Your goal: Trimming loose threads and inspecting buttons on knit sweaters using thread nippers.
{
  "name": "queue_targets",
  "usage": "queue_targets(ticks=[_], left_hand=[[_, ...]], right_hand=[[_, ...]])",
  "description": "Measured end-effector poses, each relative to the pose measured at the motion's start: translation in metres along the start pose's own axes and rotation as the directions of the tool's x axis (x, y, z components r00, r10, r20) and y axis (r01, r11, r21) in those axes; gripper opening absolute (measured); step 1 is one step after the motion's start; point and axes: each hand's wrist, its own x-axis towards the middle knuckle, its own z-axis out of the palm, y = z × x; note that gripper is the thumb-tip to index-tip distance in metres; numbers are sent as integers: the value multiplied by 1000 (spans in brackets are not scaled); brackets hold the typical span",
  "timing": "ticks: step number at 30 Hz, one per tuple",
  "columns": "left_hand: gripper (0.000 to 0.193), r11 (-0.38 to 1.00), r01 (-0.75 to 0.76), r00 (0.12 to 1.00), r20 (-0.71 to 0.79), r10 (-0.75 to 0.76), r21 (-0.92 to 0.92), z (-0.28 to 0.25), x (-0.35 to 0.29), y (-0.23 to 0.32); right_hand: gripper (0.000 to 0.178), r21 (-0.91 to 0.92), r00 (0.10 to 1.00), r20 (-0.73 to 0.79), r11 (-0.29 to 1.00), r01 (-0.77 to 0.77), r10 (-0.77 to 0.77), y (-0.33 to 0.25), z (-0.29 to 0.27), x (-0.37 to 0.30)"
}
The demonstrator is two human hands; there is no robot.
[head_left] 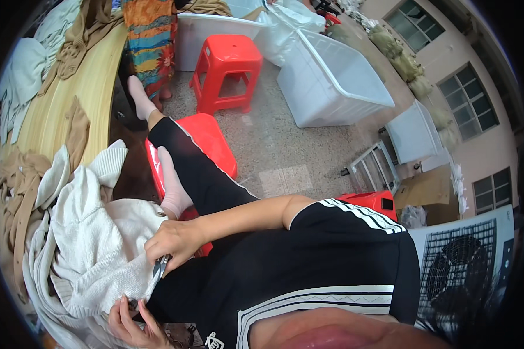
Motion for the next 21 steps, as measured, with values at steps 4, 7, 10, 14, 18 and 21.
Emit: queue_targets(ticks=[4,7,10,14,18,21], left_hand=[[36,997,74,989,-127,-74,-10,-1,7,-14],[28,948,281,902,-297,-315,-150,-10,10,-23],[26,840,393,784,-340,-519,-374,-22,39,-8],[20,759,396,852,-102,-514,-516,-10,27,-27],[27,697,385,824,-115,-554,-605,-11,9,-23],[27,445,361,767,-10,-641,-819,-6,4,-25]], right_hand=[[22,106,999,-48,994,22,-17,-10,-13,28],[29,125,992,39,986,110,-116,-33,-20,60],[33,185,984,79,973,141,-158,-58,-17,82],[37,87,971,241,996,-28,6,-58,14,82],[51,92,914,404,993,-72,28,-50,12,82],[52,101,883,468,995,-25,-25,-42,4,92]])
